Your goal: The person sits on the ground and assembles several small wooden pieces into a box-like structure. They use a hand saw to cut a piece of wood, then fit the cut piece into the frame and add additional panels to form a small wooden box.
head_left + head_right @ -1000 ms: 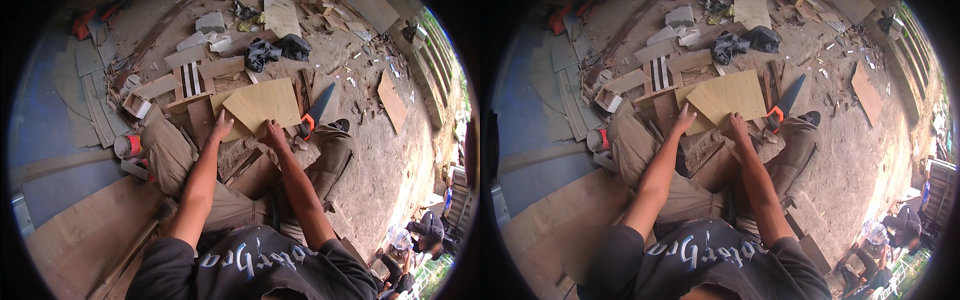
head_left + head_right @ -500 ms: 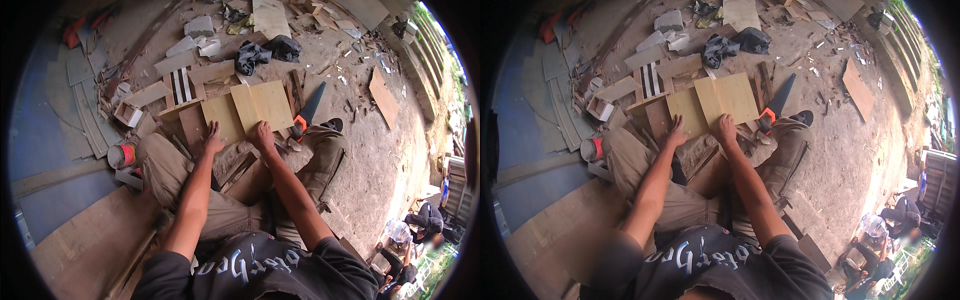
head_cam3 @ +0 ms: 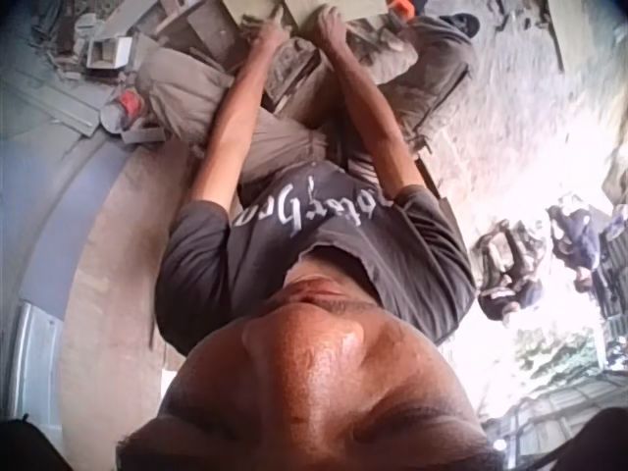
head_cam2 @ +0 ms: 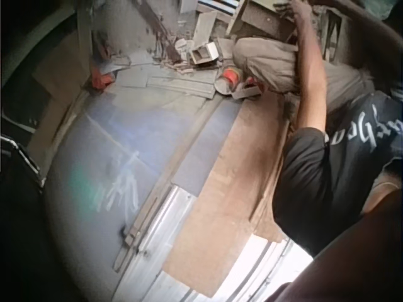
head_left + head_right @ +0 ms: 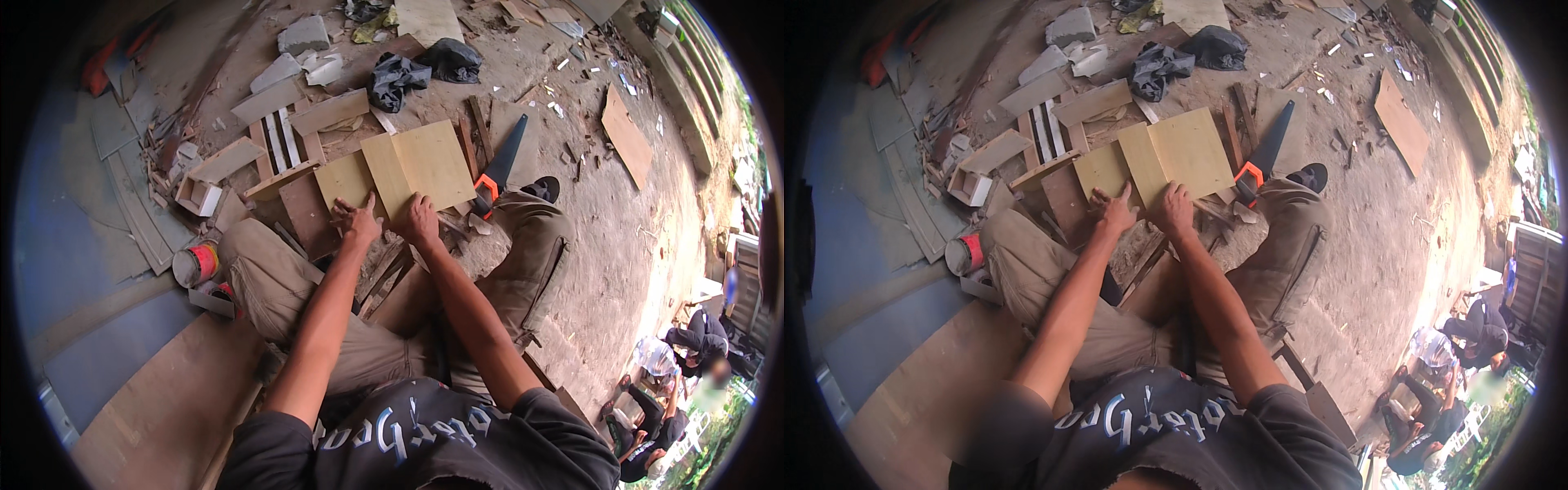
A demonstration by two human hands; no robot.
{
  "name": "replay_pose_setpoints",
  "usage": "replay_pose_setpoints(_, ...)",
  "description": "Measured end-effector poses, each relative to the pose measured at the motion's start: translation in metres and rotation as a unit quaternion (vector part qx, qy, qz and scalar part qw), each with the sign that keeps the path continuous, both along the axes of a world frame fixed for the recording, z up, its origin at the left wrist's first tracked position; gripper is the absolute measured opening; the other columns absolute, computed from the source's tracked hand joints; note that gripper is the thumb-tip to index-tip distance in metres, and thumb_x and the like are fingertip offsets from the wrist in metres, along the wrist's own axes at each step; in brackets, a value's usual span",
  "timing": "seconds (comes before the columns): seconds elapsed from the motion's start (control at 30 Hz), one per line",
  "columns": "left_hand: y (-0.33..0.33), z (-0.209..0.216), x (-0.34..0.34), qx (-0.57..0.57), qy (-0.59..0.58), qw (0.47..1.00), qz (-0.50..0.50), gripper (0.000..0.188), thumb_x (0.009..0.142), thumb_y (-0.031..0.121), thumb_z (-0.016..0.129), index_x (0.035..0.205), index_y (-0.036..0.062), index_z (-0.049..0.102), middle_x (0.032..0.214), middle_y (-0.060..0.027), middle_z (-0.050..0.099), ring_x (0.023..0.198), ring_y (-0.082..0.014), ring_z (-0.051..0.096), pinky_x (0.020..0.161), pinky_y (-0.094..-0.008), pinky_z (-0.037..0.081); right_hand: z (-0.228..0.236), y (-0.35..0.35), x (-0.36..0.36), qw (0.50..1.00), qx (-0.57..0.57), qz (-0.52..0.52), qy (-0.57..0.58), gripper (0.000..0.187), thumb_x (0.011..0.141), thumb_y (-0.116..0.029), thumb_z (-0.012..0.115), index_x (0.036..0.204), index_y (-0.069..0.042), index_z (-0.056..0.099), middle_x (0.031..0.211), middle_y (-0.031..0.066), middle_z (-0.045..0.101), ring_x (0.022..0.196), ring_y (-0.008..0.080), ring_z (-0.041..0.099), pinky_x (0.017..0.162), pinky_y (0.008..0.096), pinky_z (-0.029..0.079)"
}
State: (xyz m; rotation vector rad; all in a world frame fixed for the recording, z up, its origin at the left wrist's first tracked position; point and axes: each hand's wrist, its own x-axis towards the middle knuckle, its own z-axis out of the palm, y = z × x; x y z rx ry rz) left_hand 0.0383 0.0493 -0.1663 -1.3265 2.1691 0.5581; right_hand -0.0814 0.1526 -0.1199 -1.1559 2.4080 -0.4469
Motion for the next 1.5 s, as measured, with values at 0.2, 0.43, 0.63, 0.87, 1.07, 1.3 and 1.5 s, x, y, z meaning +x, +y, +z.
replay_pose_setpoints(0.2,-0.015,0.021,0.0,0.041,0.186,0.981,0.05,0.069,0.086,0.042,0.059,0.147,0.0205,0.035,0.132,-0.0431,0.039,0.127,-0.0663,0.022,0.112,-0.0603,0.015,-0.008,0.008,-0.04,0.983,-0.093,-0.16,0.012,0.078,0.058,-0.038,0.086,0.107,0.006,0.044,0.105,0.0228,0.049,0.102,0.0402,0.051,0.083,0.0487,0.046)
replay_pose_setpoints(0.43,-0.012,0.035,-0.01,-0.048,0.187,0.981,0.019,0.067,0.086,0.04,0.061,0.142,0.0093,0.041,0.142,-0.0301,0.038,0.137,-0.0448,0.028,0.111,-0.0599,0.018,-0.037,0.029,-0.132,0.818,-0.165,-0.549,-0.055,0.077,0.063,-0.037,0.085,0.11,0.009,0.044,0.111,0.0269,0.053,0.104,0.0411,0.053,0.091,0.0453,0.045)
replay_pose_setpoints(0.63,-0.007,0.026,-0.028,-0.141,0.254,0.956,-0.045,0.062,0.089,0.039,0.058,0.137,0.0028,0.045,0.147,-0.0263,0.033,0.139,-0.0399,0.027,0.109,-0.0637,0.017,-0.018,0.031,-0.114,0.845,-0.217,-0.476,-0.111,0.074,0.066,-0.037,0.082,0.113,0.007,0.045,0.102,0.0238,0.06,0.095,0.0359,0.062,0.085,0.0421,0.049)
replay_pose_setpoints(0.87,-0.032,0.037,-0.07,0.238,0.491,0.786,0.291,0.074,0.091,0.058,0.05,0.14,0.0039,0.038,0.146,-0.0158,0.037,0.131,-0.0271,0.04,0.104,-0.0464,0.034,0.011,0.008,-0.074,0.911,-0.247,-0.172,-0.281,0.081,0.066,-0.034,0.083,0.122,0.009,0.042,0.098,0.0246,0.062,0.088,0.0297,0.064,0.078,0.0378,0.052)
replay_pose_setpoints(1.07,-0.038,0.034,-0.093,0.337,0.538,0.634,0.441,0.059,0.087,0.046,0.065,0.125,0.005,0.048,0.121,-0.0094,0.056,0.104,-0.0223,0.057,0.087,-0.0355,0.047,0.008,0.013,-0.072,0.921,-0.281,-0.08,-0.257,0.076,0.068,-0.041,0.08,0.122,0.004,0.051,0.104,0.0216,0.063,0.096,0.0297,0.062,0.084,0.0364,0.049)
replay_pose_setpoints(1.3,-0.029,-0.006,-0.074,0.039,0.433,0.814,0.387,0.061,0.088,0.048,0.064,0.091,-0.0124,0.06,0.094,-0.0186,0.065,0.09,-0.0208,0.061,0.077,-0.0364,0.049,-0.068,0.045,-0.141,0.767,-0.325,-0.51,-0.216,0.035,0.089,-0.033,0.067,0.1,0.0,0.062,0.089,0.0069,0.066,0.078,0.014,0.062,0.07,0.0294,0.051)
replay_pose_setpoints(1.5,-0.025,-0.023,-0.078,-0.05,0.441,0.8,0.404,0.066,0.09,0.047,0.062,0.083,-0.0182,0.059,0.08,-0.0235,0.067,0.068,-0.0249,0.063,0.061,-0.0376,0.052,-0.203,0.12,-0.181,0.692,-0.139,-0.597,-0.381,0.033,0.088,-0.035,0.066,0.093,-0.003,0.063,0.087,0.0094,0.066,0.071,0.0208,0.067,0.057,0.0298,0.051)
